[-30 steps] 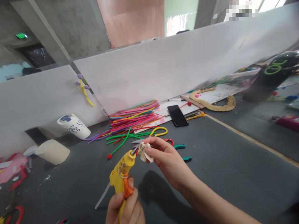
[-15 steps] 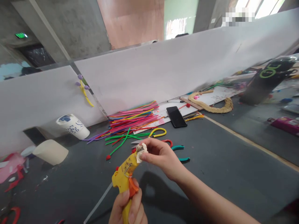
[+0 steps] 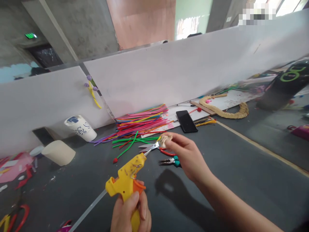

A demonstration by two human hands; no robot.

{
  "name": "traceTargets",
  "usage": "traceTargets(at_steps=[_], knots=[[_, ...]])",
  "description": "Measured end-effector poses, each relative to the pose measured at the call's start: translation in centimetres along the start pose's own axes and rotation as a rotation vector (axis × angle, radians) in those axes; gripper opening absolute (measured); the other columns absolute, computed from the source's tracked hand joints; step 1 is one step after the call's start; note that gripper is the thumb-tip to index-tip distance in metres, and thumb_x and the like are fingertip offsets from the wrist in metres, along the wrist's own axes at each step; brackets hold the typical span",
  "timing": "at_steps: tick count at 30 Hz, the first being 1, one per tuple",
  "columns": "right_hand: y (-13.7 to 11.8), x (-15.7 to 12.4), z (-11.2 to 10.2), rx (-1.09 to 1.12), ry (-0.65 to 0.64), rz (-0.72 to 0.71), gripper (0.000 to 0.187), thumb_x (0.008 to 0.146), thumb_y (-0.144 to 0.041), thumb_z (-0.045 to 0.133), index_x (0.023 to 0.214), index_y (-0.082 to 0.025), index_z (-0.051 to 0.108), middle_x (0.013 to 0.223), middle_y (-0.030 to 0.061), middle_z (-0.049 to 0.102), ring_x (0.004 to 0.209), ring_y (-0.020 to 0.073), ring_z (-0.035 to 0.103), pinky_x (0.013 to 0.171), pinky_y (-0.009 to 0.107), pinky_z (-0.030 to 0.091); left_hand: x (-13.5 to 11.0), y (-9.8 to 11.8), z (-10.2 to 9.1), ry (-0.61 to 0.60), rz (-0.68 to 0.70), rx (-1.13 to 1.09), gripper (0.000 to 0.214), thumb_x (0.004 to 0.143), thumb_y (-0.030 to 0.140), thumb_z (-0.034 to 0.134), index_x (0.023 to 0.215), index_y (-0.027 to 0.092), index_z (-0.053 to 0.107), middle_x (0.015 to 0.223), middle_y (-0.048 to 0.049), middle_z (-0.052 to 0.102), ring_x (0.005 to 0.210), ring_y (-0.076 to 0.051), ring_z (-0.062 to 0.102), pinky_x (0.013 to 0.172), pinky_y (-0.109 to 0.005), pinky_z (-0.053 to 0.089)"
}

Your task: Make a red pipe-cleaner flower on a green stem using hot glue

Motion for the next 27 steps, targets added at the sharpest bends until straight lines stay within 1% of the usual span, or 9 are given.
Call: traceTargets(at_steps=[2,6,8,11,13,15,19,22,27], knots=[[-0.5,-1.1,0.8,-0.101,-0.085,-0.023,0.011,0.078,-0.023,0.069,0.088,-0.02,0.072,0.085,0.0011,0.062,0.077,0.014,0.056,0.072,0.026,0.045,0.3,0.1,0.3,0.041,0.008,0.109,0.027,0.075,0.043,0.071,0.08,0.017,0.063,0.048,0.0077,0.053,0.024,-0.001,0.031,0.03,-0.015,0.026],[-1.8,-3.3,3.2,-0.44,-0.263,-0.227,0.026,0.085,-0.012,0.056,0.107,-0.02,0.067,0.093,0.0021,0.063,0.083,0.0135,0.059,0.076,0.025,0.047,0.6,-0.3,0.2,0.14,0.008,0.272,0.035,0.074,0.044,0.069,0.059,0.016,0.053,0.039,0.0095,0.042,0.024,-0.001,0.031,0.031,-0.014,0.023],[-2.0,-4.0,4.4,-0.562,-0.349,-0.309,0.021,0.086,-0.011,0.057,0.104,-0.017,0.065,0.089,0.0029,0.064,0.08,0.0135,0.059,0.073,0.023,0.048,0.7,-0.6,0.2,0.163,0.008,0.3,0.041,0.071,0.045,0.071,0.051,0.016,0.049,0.035,0.01,0.038,0.023,-0.001,0.03,0.031,-0.015,0.021],[-1.9,-4.5,5.9,-0.661,-0.456,-0.451,0.013,0.089,-0.014,0.058,0.098,-0.014,0.067,0.091,0.0071,0.064,0.082,0.0163,0.06,0.076,0.026,0.049,0.5,-0.8,0.3,0.189,0.021,0.321,0.04,0.068,0.044,0.073,0.05,0.016,0.051,0.035,0.009,0.04,0.023,-0.001,0.03,0.03,-0.015,0.019],[-1.6,-4.7,6.4,-0.706,-0.439,-0.525,0.014,0.091,-0.014,0.055,0.1,-0.012,0.066,0.092,0.009,0.065,0.084,0.0181,0.059,0.077,0.028,0.049,0.3,-0.7,0.4,0.209,0.039,0.339,0.038,0.066,0.043,0.073,0.051,0.016,0.051,0.037,0.0079,0.043,0.023,-0.001,0.031,0.031,-0.016,0.019],[-1.2,-5.0,6.7,-0.747,-0.385,-0.579,0.013,0.093,-0.013,0.05,0.094,-0.013,0.063,0.087,0.0085,0.065,0.079,0.0182,0.058,0.072,0.028,0.048,0.1,-0.6,0.5,0.229,0.06,0.359,0.037,0.065,0.042,0.074,0.05,0.017,0.05,0.037,0.0073,0.045,0.023,-0.002,0.031,0.031,-0.016,0.02],[-0.7,-5.8,6.9,-0.815,-0.307,-0.697,0.023,0.098,-0.013,0.04,0.086,-0.017,0.06,0.079,0.0074,0.063,0.07,0.0176,0.052,0.064,0.028,0.045,-0.2,-0.7,0.4,0.276,0.1,0.4,0.03,0.062,0.035,0.075,0.052,0.019,0.052,0.033,0.0072,0.044,0.024,-0.004,0.033,0.031,-0.018,0.019],[-0.1,-5.9,6.7,-0.823,-0.275,-0.699,0.023,0.097,-0.014,0.04,0.083,-0.018,0.058,0.075,0.0062,0.063,0.067,0.0176,0.049,0.062,0.028,0.043,-0.2,-1.0,0.3,0.314,0.105,0.412,0.027,0.063,0.033,0.074,0.053,0.02,0.052,0.034,0.0074,0.045,0.024,-0.006,0.034,0.03,-0.019,0.021],[0.8,-5.4,6.4,-0.838,-0.255,-0.669,0.024,0.096,-0.013,0.041,0.079,-0.019,0.056,0.073,0.0057,0.063,0.067,0.0178,0.049,0.062,0.029,0.043,0.0,-1.6,0.3,0.353,0.093,0.426,0.034,0.064,0.039,0.072,0.049,0.02,0.049,0.031,0.0089,0.039,0.021,-0.005,0.031,0.028,-0.018,0.02]])
Point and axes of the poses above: each hand's wrist, its own x-axis towards the middle knuckle, its own z-axis out of the palm, y = z × x, the point moved 4 cm from there along x, towards the middle knuckle
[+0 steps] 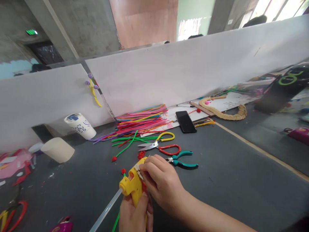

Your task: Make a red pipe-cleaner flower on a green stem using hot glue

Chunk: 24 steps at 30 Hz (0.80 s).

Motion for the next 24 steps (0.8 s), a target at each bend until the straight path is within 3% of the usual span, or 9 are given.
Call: traceTargets(at_steps=[13,18,20,24], knots=[[2.4,-0.2,1.3,-0.04,-0.04,0.059,0.025,0.091,-0.008,0.044,0.072,-0.018,0.056,0.072,0.0056,0.059,0.068,0.0188,0.05,0.062,0.028,0.042,0.6,-0.8,-0.7,-0.009,0.013,0.039,0.035,0.067,0.042,0.071,0.051,0.019,0.05,0.033,0.0103,0.036,0.024,-0.002,0.027,0.031,-0.015,0.021],[3.3,0.9,-0.7,0.014,0.017,0.085,0.02,0.091,-0.012,0.049,0.075,-0.019,0.059,0.072,0.003,0.058,0.068,0.0168,0.052,0.064,0.027,0.043,0.6,0.1,-2.3,-0.021,-0.011,0.023,0.041,0.069,0.038,0.07,0.046,0.018,0.043,0.034,0.0105,0.035,0.024,0.0,0.024,0.03,-0.012,0.016],[3.3,1.4,-2.3,0.063,0.061,0.141,0.01,0.091,-0.015,0.053,0.086,-0.019,0.06,0.079,0.0022,0.059,0.07,0.0146,0.055,0.064,0.024,0.044,0.9,0.3,-2.7,-0.112,-0.046,-0.068,0.041,0.074,0.041,0.067,0.047,0.018,0.046,0.032,0.01,0.033,0.024,-0.001,0.025,0.029,-0.012,0.02],[2.7,1.6,-4.0,0.138,0.074,0.241,0.012,0.089,-0.009,0.053,0.091,-0.02,0.056,0.077,-0.0014,0.057,0.061,0.0106,0.053,0.056,0.02,0.045,1.5,0.2,-2.6,-0.388,-0.171,-0.311,0.041,0.08,0.041,0.063,0.049,0.017,0.052,0.028,0.0105,0.026,0.024,-0.001,0.02,0.028,-0.012,0.023]])
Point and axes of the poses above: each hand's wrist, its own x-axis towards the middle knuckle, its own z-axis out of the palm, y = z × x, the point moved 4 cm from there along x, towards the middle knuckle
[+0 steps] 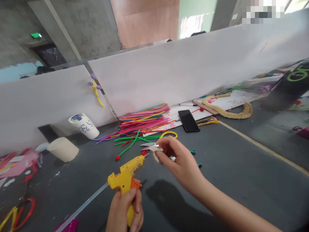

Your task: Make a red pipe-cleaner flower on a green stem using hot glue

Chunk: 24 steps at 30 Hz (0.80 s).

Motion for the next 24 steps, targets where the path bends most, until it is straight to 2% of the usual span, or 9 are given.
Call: traceTargets(at_steps=[5,11,15,17,19,22,24], knots=[[-0.6,-1.0,1.6,0.025,-0.118,-0.064,0.023,0.084,-0.001,0.053,0.094,-0.02,0.061,0.09,0.002,0.06,0.074,0.011,0.06,0.065,0.019,0.051,0.5,-0.3,0.0,-0.084,-0.057,-0.102,0.041,0.08,0.039,0.06,0.047,0.019,0.049,0.029,0.0108,0.023,0.024,-0.002,0.015,0.025,-0.012,0.022],[-0.4,-2.1,4.2,-0.119,-0.256,-0.275,0.016,0.092,-0.007,0.051,0.101,-0.015,0.061,0.095,0.0085,0.06,0.086,0.0179,0.059,0.079,0.027,0.05,0.4,-0.8,0.3,-0.12,-0.103,-0.169,0.039,0.08,0.038,0.062,0.048,0.016,0.054,0.029,0.0105,0.025,0.024,-0.001,0.018,0.027,-0.011,0.024],[0.6,-2.3,5.0,-0.227,-0.299,-0.405,0.014,0.093,-0.011,0.05,0.091,-0.017,0.062,0.082,0.0057,0.06,0.073,0.0183,0.054,0.069,0.028,0.048,0.2,-0.9,0.2,-0.125,-0.106,-0.194,0.037,0.081,0.034,0.064,0.05,0.014,0.057,0.03,0.0092,0.03,0.024,-0.001,0.026,0.028,-0.011,0.029],[1.0,-1.9,4.3,-0.254,-0.242,-0.404,0.02,0.094,-0.01,0.047,0.083,-0.018,0.062,0.074,0.0041,0.058,0.066,0.0178,0.051,0.062,0.028,0.046,0.1,-0.7,0.0,-0.123,-0.09,-0.215,0.033,0.082,0.032,0.063,0.055,0.014,0.059,0.033,0.0075,0.038,0.024,-0.002,0.032,0.029,-0.012,0.031],[0.7,-1.2,2.7,-0.265,-0.128,-0.354,0.024,0.095,-0.008,0.044,0.08,-0.018,0.06,0.071,0.0037,0.056,0.064,0.0175,0.05,0.06,0.029,0.044,0.0,-0.2,-0.1,-0.121,-0.07,-0.252,0.025,0.084,0.028,0.061,0.063,0.015,0.06,0.042,0.0064,0.047,0.025,-0.002,0.035,0.028,-0.012,0.031],[-0.6,-0.5,-0.1,-0.225,0.031,-0.269,0.012,0.094,-0.012,0.049,0.095,-0.017,0.059,0.083,0.0052,0.059,0.069,0.0156,0.055,0.062,0.027,0.046,0.0,0.8,-0.4,-0.127,-0.056,-0.322,0.013,0.085,0.02,0.056,0.073,0.016,0.059,0.053,0.0067,0.052,0.027,0.0,0.038,0.028,-0.009,0.031],[-1.5,-0.5,-1.3,-0.152,0.057,-0.233,0.01,0.092,-0.013,0.054,0.096,-0.02,0.059,0.084,0.0035,0.06,0.07,0.0143,0.057,0.061,0.025,0.047,0.0,1.2,-0.4,-0.141,-0.06,-0.364,0.01,0.086,0.015,0.053,0.078,0.014,0.059,0.055,0.0075,0.05,0.028,0.002,0.039,0.028,-0.006,0.03]])
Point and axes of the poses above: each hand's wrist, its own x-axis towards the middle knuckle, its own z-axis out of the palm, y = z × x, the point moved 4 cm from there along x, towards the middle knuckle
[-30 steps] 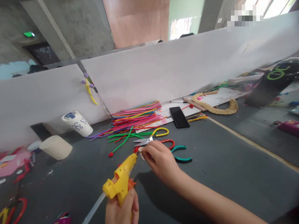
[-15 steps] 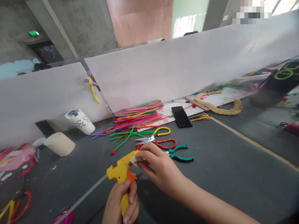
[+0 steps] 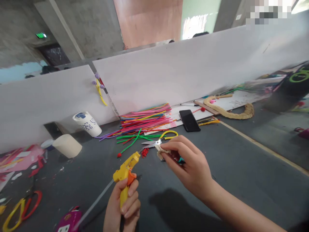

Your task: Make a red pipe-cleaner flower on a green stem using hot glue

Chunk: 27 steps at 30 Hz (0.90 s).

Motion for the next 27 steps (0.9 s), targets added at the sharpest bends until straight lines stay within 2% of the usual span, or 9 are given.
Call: traceTargets(at_steps=[3,5,9,11,14,18,23,27], knots=[[-0.3,-0.5,0.2,0.077,-0.057,0.064,0.013,0.09,-0.01,0.053,0.093,-0.02,0.06,0.091,0.005,0.059,0.076,0.0145,0.059,0.065,0.024,0.049,0.0,-0.1,0.2,-0.029,-0.015,-0.039,0.009,0.085,0.012,0.052,0.085,0.012,0.061,0.057,0.0079,0.05,0.029,0.003,0.041,0.028,-0.004,0.029],[-0.5,-1.2,1.3,0.098,-0.104,0.067,0.013,0.09,-0.01,0.052,0.094,-0.02,0.06,0.092,0.0059,0.059,0.078,0.0149,0.059,0.068,0.025,0.05,0.1,-0.7,0.3,-0.042,-0.021,-0.047,0.009,0.084,0.016,0.055,0.077,0.014,0.059,0.057,0.0075,0.051,0.029,0.003,0.04,0.028,-0.005,0.03],[-1.3,-2.0,4.0,0.111,-0.193,0.024,0.013,0.093,-0.016,0.051,0.095,-0.019,0.063,0.086,0.0059,0.061,0.076,0.0162,0.059,0.07,0.026,0.049,0.3,-2.1,0.5,-0.04,-0.039,-0.006,0.032,0.08,0.029,0.064,0.053,0.016,0.053,0.037,0.0082,0.039,0.024,-0.001,0.034,0.025,-0.01,0.031],[-1.6,-2.0,5.1,0.127,-0.24,0.026,0.01,0.09,-0.016,0.055,0.09,-0.019,0.065,0.083,0.0043,0.062,0.074,0.0156,0.058,0.068,0.025,0.048,0.3,-2.6,0.8,-0.015,-0.031,0.028,0.036,0.079,0.034,0.065,0.05,0.015,0.055,0.031,0.0083,0.034,0.023,-0.002,0.033,0.026,-0.011,0.031],[-1.5,-1.8,6.0,0.162,-0.278,0.068,0.009,0.082,-0.011,0.063,0.078,-0.019,0.063,0.075,-0.0001,0.059,0.065,0.0121,0.056,0.06,0.02,0.044,0.1,-3.1,1.2,0.04,-0.001,0.073,0.038,0.081,0.035,0.063,0.05,0.014,0.058,0.029,0.0064,0.036,0.023,-0.003,0.036,0.027,-0.011,0.03],[-0.8,-1.8,6.2,0.174,-0.256,0.148,0.017,0.075,-0.004,0.061,0.069,-0.019,0.059,0.067,-0.0036,0.054,0.058,0.0101,0.051,0.054,0.019,0.038,0.2,-3.6,1.5,0.109,0.039,0.112,0.039,0.084,0.034,0.059,0.049,0.015,0.056,0.031,0.0068,0.036,0.023,-0.003,0.033,0.027,-0.012,0.028],[-0.3,-2.1,6.2,0.172,-0.209,0.23,0.021,0.071,0.001,0.055,0.068,-0.019,0.057,0.068,-0.0038,0.055,0.059,0.0094,0.053,0.053,0.017,0.04,0.7,-3.8,1.9,0.152,0.055,0.116,0.039,0.081,0.033,0.06,0.046,0.016,0.052,0.029,0.0075,0.034,0.022,-0.002,0.029,0.026,-0.012,0.025],[0.3,-2.4,6.8,0.113,-0.178,0.227,0.02,0.069,0.0,0.052,0.064,-0.02,0.053,0.067,-0.0033,0.053,0.06,0.0109,0.05,0.055,0.02,0.037,1.1,-4.0,2.3,0.175,0.062,0.122,0.038,0.079,0.03,0.062,0.045,0.016,0.054,0.028,0.0068,0.037,0.021,-0.002,0.03,0.025,-0.012,0.024]])
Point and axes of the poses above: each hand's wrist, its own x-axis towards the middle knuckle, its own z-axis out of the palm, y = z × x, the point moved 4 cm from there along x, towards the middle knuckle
